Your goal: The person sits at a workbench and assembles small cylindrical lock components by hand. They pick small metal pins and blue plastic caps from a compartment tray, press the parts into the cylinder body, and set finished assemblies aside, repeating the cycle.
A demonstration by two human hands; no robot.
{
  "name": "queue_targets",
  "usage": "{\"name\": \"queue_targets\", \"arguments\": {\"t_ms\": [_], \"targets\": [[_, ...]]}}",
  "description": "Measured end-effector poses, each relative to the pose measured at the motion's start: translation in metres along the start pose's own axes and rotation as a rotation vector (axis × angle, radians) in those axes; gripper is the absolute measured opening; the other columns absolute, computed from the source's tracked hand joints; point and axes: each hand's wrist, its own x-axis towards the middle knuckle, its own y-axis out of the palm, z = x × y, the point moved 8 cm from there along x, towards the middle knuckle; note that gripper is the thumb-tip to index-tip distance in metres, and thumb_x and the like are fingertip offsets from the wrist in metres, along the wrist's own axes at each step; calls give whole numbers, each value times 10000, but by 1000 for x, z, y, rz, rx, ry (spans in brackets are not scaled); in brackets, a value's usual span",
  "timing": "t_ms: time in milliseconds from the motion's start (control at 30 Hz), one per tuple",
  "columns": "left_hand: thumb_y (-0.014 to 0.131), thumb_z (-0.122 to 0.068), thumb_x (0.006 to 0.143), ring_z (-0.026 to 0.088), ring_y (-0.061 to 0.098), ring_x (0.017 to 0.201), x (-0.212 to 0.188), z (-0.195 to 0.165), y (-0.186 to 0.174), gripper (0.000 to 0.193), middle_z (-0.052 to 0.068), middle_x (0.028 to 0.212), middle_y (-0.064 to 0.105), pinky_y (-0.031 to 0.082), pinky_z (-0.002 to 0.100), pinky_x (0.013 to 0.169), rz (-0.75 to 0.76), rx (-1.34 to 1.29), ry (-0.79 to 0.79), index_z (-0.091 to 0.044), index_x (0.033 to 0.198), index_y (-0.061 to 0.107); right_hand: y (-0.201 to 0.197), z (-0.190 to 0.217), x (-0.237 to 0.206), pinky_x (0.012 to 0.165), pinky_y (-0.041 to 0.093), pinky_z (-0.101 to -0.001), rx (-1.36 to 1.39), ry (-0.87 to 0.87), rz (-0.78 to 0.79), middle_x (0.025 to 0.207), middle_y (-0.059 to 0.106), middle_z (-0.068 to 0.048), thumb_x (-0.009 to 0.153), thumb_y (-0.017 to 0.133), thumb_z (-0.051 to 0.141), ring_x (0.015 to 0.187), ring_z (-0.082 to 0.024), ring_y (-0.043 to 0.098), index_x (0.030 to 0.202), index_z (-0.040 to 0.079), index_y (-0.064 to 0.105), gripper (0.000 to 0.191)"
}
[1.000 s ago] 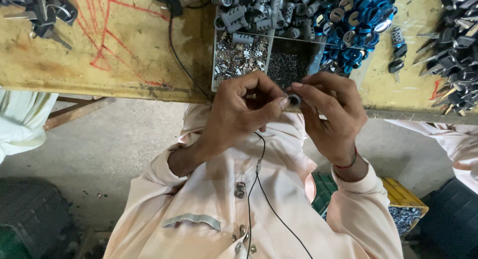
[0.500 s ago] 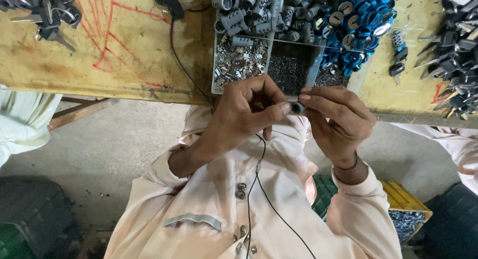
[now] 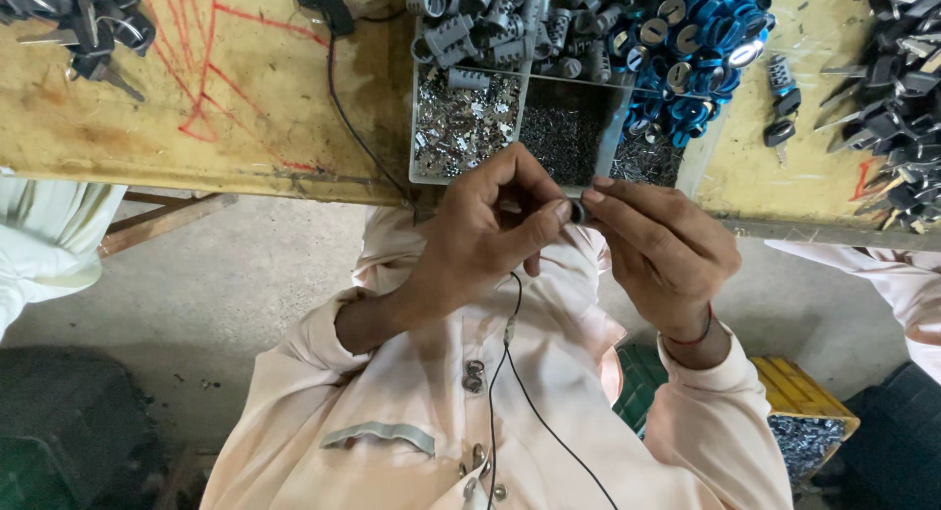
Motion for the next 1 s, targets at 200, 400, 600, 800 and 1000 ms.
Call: {"name": "queue_targets", "arguments": {"t_ms": [200, 400, 600, 800, 1000], "targets": [[646, -175, 1088, 34, 578, 750, -7, -8, 3, 206, 30, 971, 589, 534, 209, 633, -6, 185, 110, -7, 1108, 530, -4, 6, -3, 783, 630, -310, -78, -12, 7, 1057, 737, -146, 916, 805, -140, 941, -246, 757, 1110, -14, 761, 236], [642, -194, 1067, 49, 588, 719, -4, 0, 9, 221, 36, 996, 590, 545, 229, 607, 65, -51, 28, -20, 1118, 515, -5, -11, -11, 834, 624, -271, 108, 152, -8, 1136, 743, -140, 946, 818, -117, 971, -225, 763, 1152, 8, 710, 264], [659, -188, 1062, 41, 576, 710, -11, -3, 9, 222, 28, 930, 603, 524, 218, 604, -51, 8, 53, -17, 1090, 519, -4, 0, -13, 804, 614, -287, -54, 72, -54, 1093, 749, -164, 921, 830, -137, 970, -257, 768, 1118, -13, 716, 260], [691, -83, 1033, 63, 610, 818, -9, -22, 8, 156, 22, 951, 614, 587, 240, 721, -30, 291, 168, -11, 1064, 556, -5, 8, -7, 781, 637, -322, -57, -59, -41, 1052, 729, -161, 903, 822, -147, 939, -259, 757, 1108, -21, 730, 257], [768, -19, 978, 178, 735, 1103, -16, -30, 22, 308, 143, 1212, 718, 640, 302, 960, 77, 334, 387, -6, 1264, 651, -7, 22, -9, 632, 570, -329, -213, 55, -77, 913, 690, -203, 778, 861, -52, 754, -249, 704, 997, -72, 698, 274]]}}
